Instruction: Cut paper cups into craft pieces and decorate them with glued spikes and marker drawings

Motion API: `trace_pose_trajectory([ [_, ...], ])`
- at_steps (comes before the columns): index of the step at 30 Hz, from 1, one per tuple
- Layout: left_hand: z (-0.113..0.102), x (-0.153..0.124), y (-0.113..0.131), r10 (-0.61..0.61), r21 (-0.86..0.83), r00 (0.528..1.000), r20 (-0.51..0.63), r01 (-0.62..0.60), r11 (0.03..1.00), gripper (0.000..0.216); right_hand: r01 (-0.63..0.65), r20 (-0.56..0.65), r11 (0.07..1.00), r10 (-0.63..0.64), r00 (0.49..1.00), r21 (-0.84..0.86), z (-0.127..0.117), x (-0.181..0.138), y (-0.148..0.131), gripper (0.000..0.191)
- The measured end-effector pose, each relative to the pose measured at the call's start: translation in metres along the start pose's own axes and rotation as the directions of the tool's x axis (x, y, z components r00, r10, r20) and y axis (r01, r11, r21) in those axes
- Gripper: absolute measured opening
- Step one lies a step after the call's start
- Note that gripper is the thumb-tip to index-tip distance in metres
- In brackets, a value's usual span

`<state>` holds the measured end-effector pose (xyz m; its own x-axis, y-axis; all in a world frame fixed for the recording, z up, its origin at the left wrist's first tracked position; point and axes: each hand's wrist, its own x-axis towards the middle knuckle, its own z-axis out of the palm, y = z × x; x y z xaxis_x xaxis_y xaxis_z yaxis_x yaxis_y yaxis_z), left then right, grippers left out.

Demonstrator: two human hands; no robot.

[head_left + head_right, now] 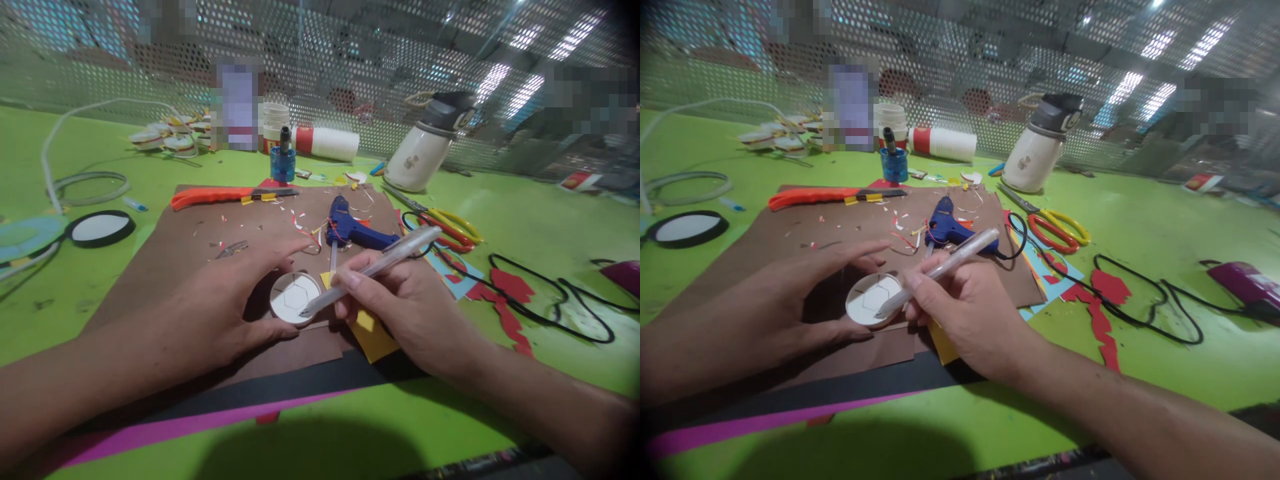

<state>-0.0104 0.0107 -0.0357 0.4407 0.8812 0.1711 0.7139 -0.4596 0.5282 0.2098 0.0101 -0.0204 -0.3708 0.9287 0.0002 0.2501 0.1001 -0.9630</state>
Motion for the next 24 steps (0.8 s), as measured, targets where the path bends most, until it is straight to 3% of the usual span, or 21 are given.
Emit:
trace_pose_trajectory([
  [12, -0.0007, -0.0007, 0.0009, 0.000, -0.007, 1.000, 0.004, 0.000, 1.000, 0.061, -0.008, -0.040, 0.999, 0.009, 0.999, 0.037, 0.0012, -0.0002, 0.0007, 0.025],
  [24, 0.0011, -0.0022, -0.0035, 0.037, 0.000, 0.999, -0.007, -0.037, 0.999, 0.064, 0.006, -0.029, 1.000, -0.006, 1.000, 0.012, 0.0007, 0.0001, -0.0001, 0.027],
])
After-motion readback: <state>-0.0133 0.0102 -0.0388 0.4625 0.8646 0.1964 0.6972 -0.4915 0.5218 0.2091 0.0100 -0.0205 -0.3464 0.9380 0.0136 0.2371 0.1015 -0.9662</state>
